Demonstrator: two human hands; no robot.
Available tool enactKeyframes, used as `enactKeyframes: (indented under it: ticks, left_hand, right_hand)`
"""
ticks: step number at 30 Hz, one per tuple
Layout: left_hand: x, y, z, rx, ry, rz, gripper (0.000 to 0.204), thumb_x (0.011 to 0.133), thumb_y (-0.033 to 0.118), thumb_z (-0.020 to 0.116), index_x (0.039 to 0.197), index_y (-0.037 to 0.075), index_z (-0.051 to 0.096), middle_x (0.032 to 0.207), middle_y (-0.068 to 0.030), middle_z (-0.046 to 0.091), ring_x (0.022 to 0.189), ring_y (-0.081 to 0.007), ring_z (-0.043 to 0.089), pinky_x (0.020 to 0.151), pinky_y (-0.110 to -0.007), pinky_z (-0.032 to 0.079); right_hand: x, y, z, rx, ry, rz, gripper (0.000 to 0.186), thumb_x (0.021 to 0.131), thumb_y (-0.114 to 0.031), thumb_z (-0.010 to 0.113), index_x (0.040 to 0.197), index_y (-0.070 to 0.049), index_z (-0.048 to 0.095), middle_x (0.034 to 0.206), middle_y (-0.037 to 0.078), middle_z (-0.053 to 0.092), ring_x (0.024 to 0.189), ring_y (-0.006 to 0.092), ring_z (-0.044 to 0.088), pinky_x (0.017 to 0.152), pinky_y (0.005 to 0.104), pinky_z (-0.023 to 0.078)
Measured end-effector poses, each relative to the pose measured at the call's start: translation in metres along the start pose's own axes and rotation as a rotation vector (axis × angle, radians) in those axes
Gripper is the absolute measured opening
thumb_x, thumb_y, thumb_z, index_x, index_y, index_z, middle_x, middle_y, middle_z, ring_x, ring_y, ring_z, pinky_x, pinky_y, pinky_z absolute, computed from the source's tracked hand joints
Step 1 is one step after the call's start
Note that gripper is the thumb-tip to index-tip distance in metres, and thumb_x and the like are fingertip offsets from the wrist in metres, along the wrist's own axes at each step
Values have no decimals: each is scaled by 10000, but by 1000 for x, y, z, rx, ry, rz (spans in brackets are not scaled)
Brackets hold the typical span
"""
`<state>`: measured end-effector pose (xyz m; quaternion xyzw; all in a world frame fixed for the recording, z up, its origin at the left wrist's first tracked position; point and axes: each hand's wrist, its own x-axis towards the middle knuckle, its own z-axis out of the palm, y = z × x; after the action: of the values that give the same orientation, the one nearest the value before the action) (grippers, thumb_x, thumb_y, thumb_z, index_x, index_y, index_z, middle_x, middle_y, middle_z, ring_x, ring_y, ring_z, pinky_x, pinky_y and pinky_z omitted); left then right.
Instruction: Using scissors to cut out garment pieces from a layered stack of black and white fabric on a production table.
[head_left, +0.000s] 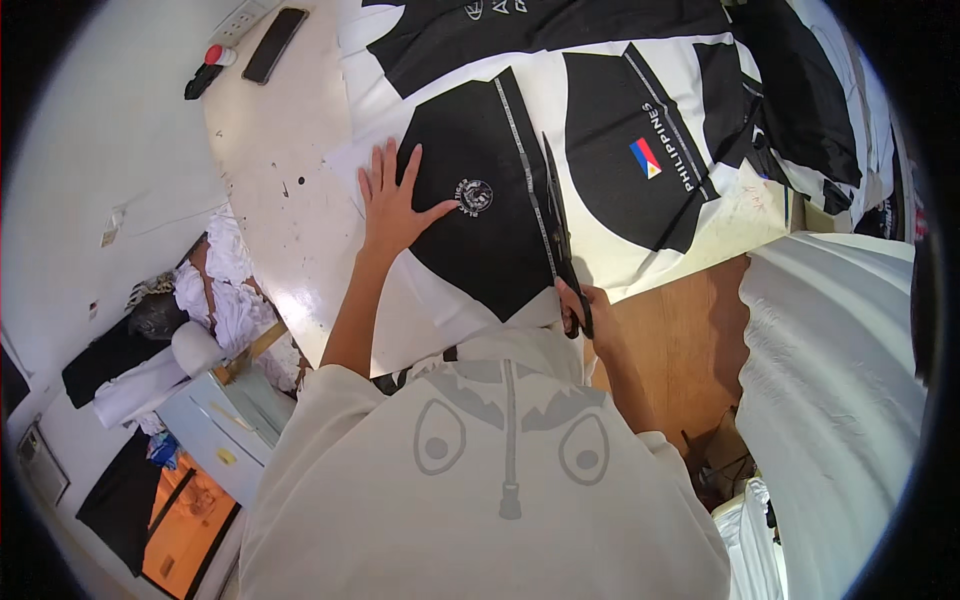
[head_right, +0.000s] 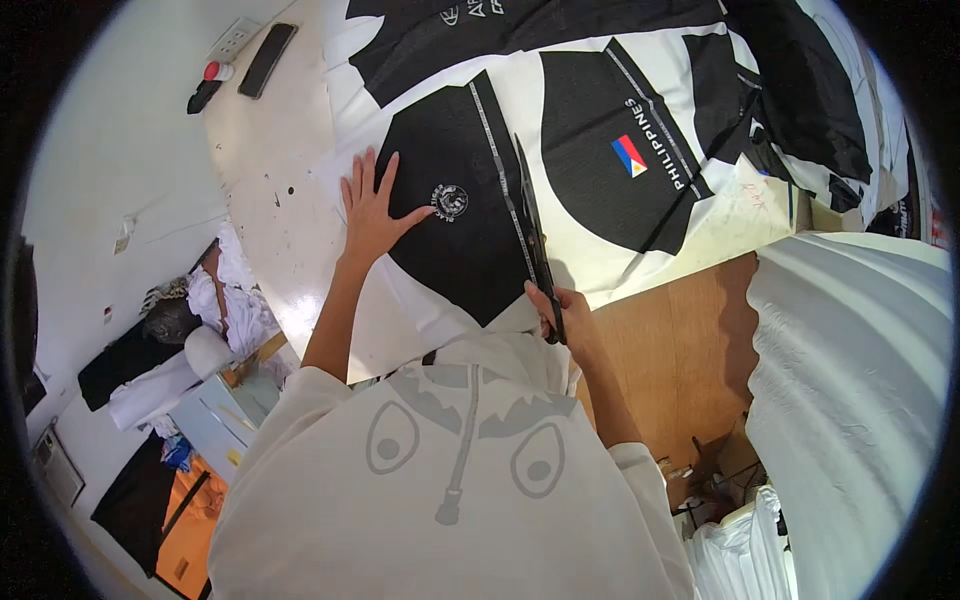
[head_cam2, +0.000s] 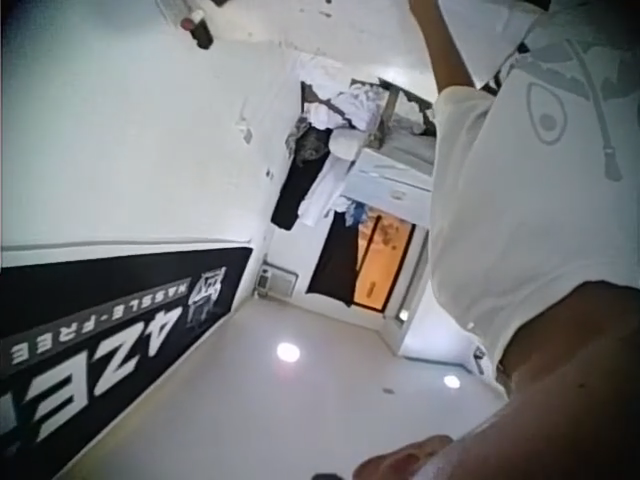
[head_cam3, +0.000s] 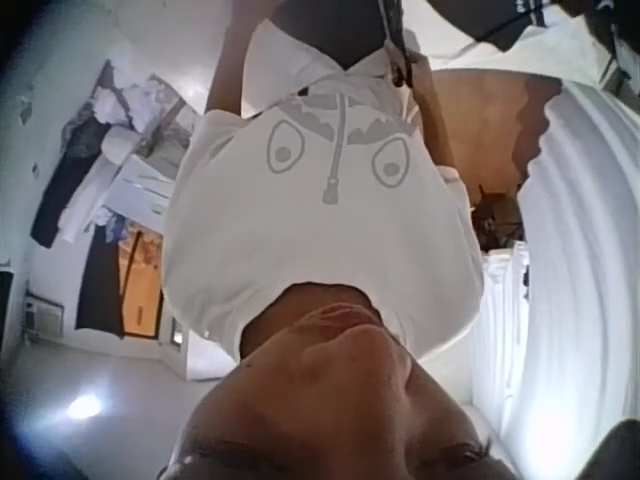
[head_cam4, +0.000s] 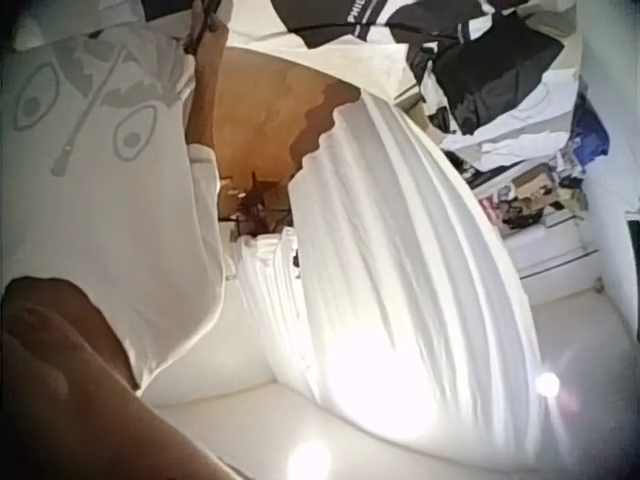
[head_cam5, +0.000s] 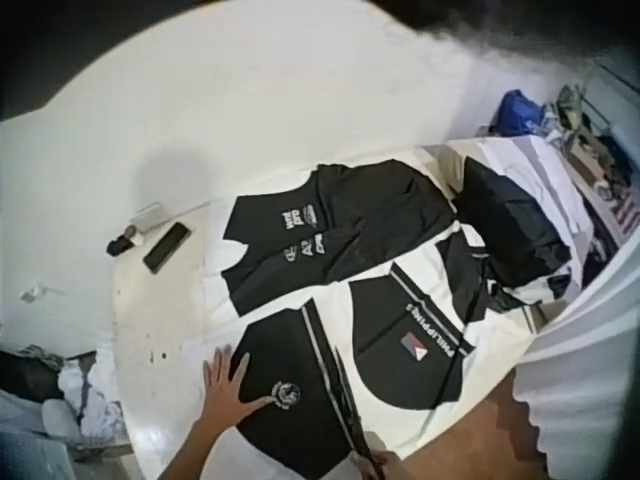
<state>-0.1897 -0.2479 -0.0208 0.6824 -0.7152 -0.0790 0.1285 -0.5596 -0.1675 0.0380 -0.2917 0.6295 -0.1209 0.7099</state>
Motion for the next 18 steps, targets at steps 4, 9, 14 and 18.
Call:
enactKeyframes:
  ticks: [4,9,14,18]
  left_hand:
    - [-5,-4,5,-32,12,4,1078,833,704,808,1688,188,402,1794,-201,196,1648,-471,151,1248,-743,138]
    - [-5,-5,7,-26,48,21,1094,810,748,793,1670,175,433,1774,-224,235,1633,-484,188,1231,-759,160]
    - [-7,-6,8,-30,40,21,1084,830,720,801,1687,189,405,1793,-200,201,1646,-471,165,1243,-747,140]
    - [-8,-7,7,-22,47,25,1085,831,730,792,1688,190,402,1792,-201,205,1645,-470,169,1244,-743,141]
  right_hand:
    - [3,-13,0,-23,-3,-22,579,1002,-585,730,730,-98,575,602,21,556,541,126,549,550,269,418]
    - [9,-17,0,-63,50,24,578,981,-591,755,716,-110,576,600,5,551,530,106,538,530,265,413]
    - [6,-21,4,-77,74,5,556,962,-557,796,705,-112,587,589,-9,544,511,89,530,505,248,399]
    - [4,-16,4,-105,114,38,547,962,-536,806,698,-109,588,575,-6,538,508,99,541,497,248,394]
